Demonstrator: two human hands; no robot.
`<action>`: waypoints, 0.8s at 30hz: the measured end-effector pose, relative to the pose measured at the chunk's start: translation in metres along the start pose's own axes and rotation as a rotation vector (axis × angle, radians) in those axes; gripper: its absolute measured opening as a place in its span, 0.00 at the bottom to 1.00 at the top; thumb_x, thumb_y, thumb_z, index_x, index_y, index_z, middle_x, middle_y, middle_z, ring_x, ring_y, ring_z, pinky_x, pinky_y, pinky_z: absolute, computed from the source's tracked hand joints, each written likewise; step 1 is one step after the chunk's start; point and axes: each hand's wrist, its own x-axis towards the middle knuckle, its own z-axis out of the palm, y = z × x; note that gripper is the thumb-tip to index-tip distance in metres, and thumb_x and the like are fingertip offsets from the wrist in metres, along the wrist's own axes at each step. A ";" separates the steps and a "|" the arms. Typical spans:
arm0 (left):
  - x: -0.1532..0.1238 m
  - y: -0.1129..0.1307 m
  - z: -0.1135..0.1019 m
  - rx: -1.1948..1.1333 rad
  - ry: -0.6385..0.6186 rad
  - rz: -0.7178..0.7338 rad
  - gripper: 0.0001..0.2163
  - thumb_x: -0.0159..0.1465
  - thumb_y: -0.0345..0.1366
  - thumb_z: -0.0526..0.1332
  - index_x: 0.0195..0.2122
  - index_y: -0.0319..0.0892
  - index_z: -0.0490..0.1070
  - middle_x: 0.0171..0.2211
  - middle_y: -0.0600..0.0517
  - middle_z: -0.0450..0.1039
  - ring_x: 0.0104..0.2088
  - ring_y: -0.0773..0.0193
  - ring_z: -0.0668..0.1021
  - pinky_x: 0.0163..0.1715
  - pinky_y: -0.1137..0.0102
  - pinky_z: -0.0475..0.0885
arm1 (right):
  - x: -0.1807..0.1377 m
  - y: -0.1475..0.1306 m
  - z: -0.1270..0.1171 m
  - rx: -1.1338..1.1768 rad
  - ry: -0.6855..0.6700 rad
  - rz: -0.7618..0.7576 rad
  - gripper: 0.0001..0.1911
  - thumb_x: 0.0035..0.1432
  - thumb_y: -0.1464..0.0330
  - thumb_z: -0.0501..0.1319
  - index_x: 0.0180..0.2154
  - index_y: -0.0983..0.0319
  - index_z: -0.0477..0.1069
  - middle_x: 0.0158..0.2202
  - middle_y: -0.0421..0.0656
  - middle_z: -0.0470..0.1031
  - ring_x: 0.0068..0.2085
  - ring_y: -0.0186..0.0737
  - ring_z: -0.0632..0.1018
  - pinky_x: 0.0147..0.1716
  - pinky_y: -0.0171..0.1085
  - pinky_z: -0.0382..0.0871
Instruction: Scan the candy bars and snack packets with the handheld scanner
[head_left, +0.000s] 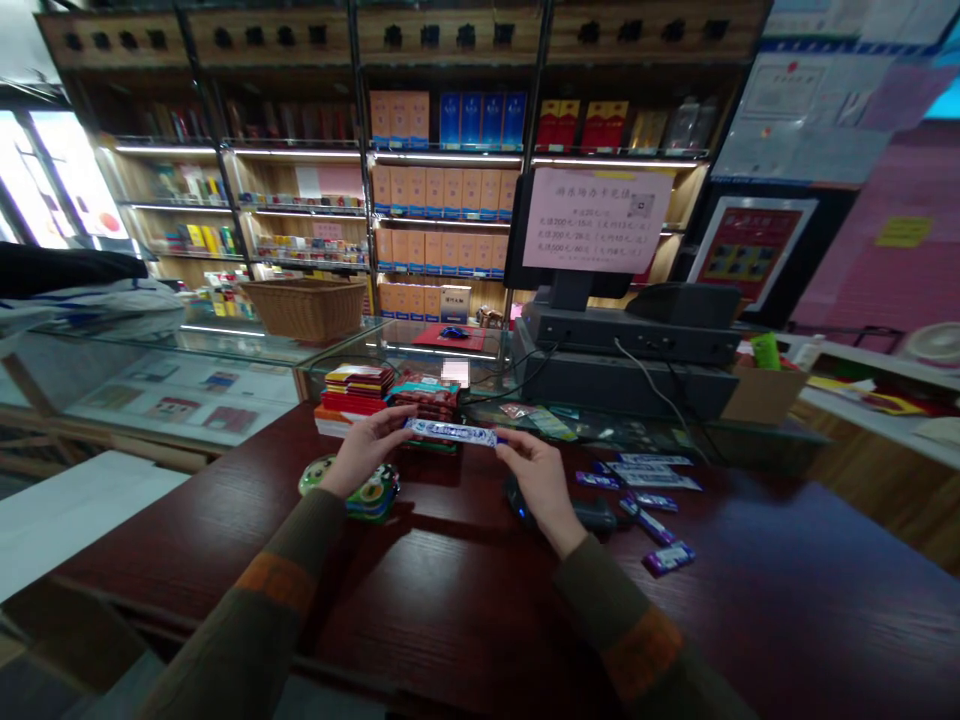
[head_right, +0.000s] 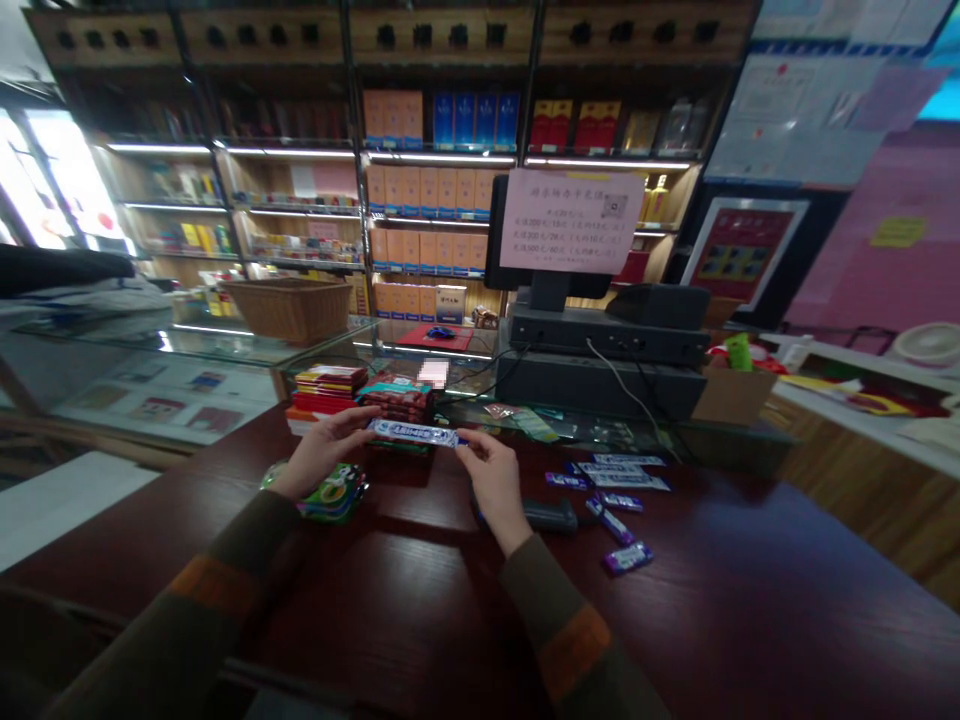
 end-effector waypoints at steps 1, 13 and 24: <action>-0.001 -0.002 -0.009 0.043 -0.008 0.016 0.24 0.58 0.47 0.68 0.53 0.41 0.75 0.52 0.46 0.79 0.50 0.54 0.81 0.55 0.56 0.75 | -0.001 0.000 0.007 -0.005 -0.008 -0.010 0.18 0.51 0.59 0.65 0.43 0.60 0.81 0.40 0.46 0.83 0.39 0.47 0.80 0.42 0.43 0.73; -0.010 -0.016 -0.094 0.564 -0.055 0.017 0.20 0.57 0.47 0.64 0.48 0.43 0.78 0.45 0.49 0.81 0.41 0.58 0.82 0.45 0.66 0.77 | -0.001 0.015 0.088 -0.128 -0.120 -0.006 0.16 0.57 0.61 0.60 0.41 0.60 0.82 0.41 0.45 0.84 0.45 0.47 0.81 0.48 0.42 0.71; -0.003 -0.059 -0.130 0.440 -0.064 -0.214 0.25 0.49 0.48 0.67 0.46 0.40 0.78 0.40 0.48 0.82 0.42 0.52 0.83 0.47 0.61 0.77 | 0.010 0.038 0.131 -0.181 -0.328 0.057 0.23 0.66 0.56 0.52 0.42 0.61 0.82 0.43 0.46 0.83 0.45 0.47 0.80 0.50 0.43 0.69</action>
